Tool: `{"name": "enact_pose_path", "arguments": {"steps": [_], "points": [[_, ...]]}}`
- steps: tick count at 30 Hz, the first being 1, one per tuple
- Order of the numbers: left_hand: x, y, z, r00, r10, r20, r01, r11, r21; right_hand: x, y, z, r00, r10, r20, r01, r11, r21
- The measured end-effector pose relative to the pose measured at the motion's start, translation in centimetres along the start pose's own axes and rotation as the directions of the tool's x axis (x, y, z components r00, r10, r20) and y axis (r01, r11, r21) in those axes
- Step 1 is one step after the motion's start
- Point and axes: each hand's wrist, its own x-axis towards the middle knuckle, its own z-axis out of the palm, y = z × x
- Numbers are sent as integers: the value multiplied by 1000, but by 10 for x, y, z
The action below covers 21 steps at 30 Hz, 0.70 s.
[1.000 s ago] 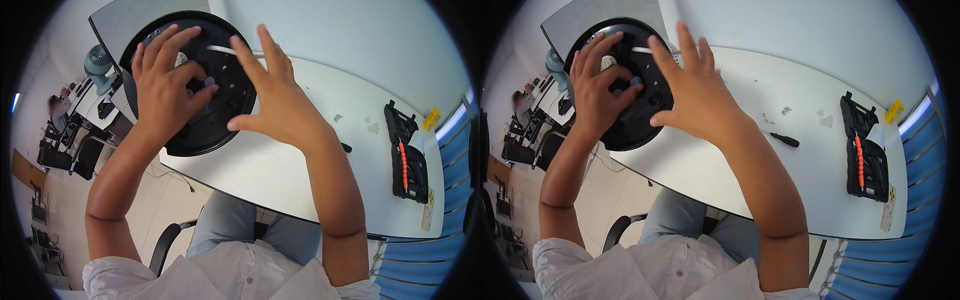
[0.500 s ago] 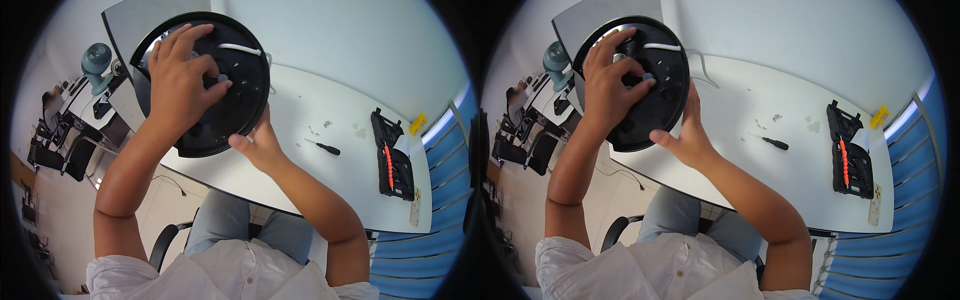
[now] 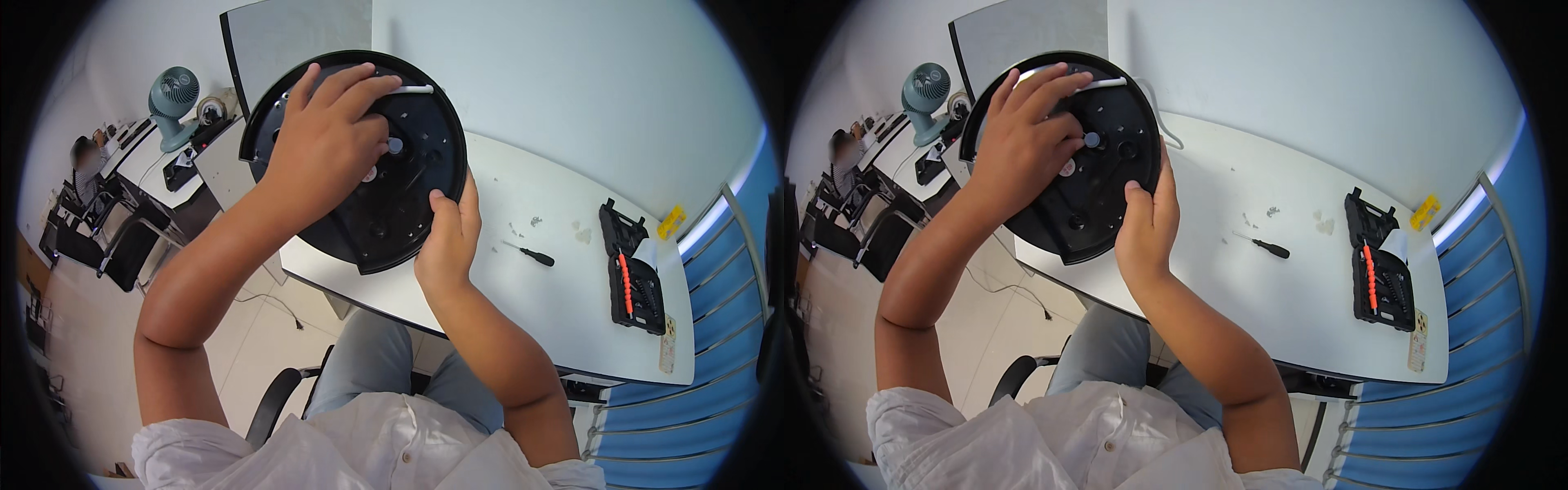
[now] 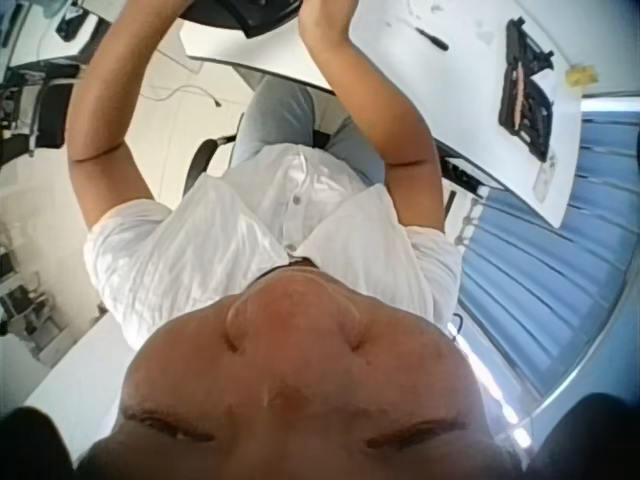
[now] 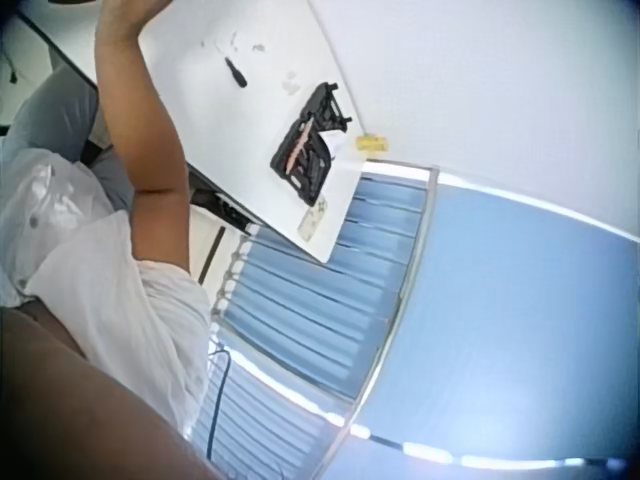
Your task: The person uses a screwdriver to tighten screws on the underside of a black circular device. They rotate the device to access different screw holes and continue fastening components. The device remains on the table throughout the process.
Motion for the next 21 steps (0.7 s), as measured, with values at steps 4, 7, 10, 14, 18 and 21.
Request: {"name": "enact_pose_path", "arguments": {"steps": [4,7,10,14,18,21], "points": [[0,0,-5,999,37,-31,-35,998,61,-2,-2,3,999,21,-29,-18,994,106],[0,-3,-6,997,76,25,-77,996,39,-4,0,3,999,9,-54,-2,992,130],[4,-2,-10,992,103,77,-104,995,4,-9,-7,16,993,-23,-116,40,988,146],[2,-1,-10,987,103,122,-101,995,-19,-10,-13,21,987,-42,-154,60,992,112],[-2,0,-6,992,68,107,-61,996,-71,-10,1,7,989,-71,-126,78,996,51],[-2,1,-6,992,66,112,-57,995,-81,-13,2,8,985,-98,-140,111,990,90]]}}
